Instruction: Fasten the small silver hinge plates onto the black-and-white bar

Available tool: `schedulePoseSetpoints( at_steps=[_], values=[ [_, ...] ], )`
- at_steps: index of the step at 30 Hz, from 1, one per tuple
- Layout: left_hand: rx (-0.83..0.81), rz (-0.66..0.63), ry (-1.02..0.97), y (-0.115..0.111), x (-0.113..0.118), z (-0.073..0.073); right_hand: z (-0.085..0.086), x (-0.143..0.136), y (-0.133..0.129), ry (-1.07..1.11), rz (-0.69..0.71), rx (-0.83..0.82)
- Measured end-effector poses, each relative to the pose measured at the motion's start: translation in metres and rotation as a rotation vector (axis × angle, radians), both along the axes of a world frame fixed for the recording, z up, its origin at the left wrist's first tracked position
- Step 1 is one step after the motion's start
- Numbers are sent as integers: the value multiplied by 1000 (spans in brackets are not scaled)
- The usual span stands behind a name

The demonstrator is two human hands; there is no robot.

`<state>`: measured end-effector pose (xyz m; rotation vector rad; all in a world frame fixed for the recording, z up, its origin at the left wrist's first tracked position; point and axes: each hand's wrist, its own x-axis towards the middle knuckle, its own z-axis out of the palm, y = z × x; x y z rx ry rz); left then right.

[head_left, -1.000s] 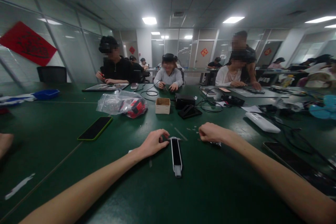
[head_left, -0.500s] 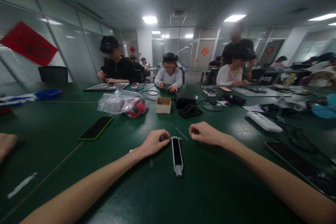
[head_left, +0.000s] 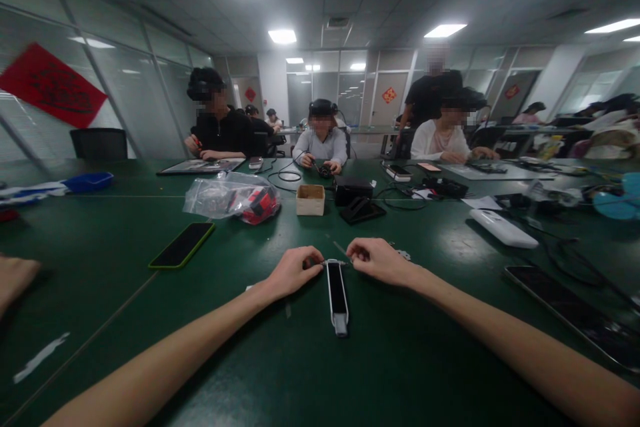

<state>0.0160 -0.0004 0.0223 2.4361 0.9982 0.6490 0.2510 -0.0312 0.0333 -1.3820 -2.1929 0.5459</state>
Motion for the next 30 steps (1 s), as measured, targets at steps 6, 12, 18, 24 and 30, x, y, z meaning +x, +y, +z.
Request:
schedulePoseSetpoints(
  at_steps=[6, 12, 18, 24, 30],
  values=[
    [31, 17, 8, 3, 1, -6, -13, -9, -4, 2, -121, 137],
    [58, 24, 28, 4, 2, -8, -20, -13, -9, -4, -122, 180],
    [52, 24, 34, 4, 1, -7, -24, -13, -8, -19, -99, 219],
    [34, 34, 39, 2, 2, -3, -24, -14, -9, -41, -76, 223],
    [18, 33, 39, 0, 4, 0, -22, -15, -10, -31, -77, 203]
  ],
)
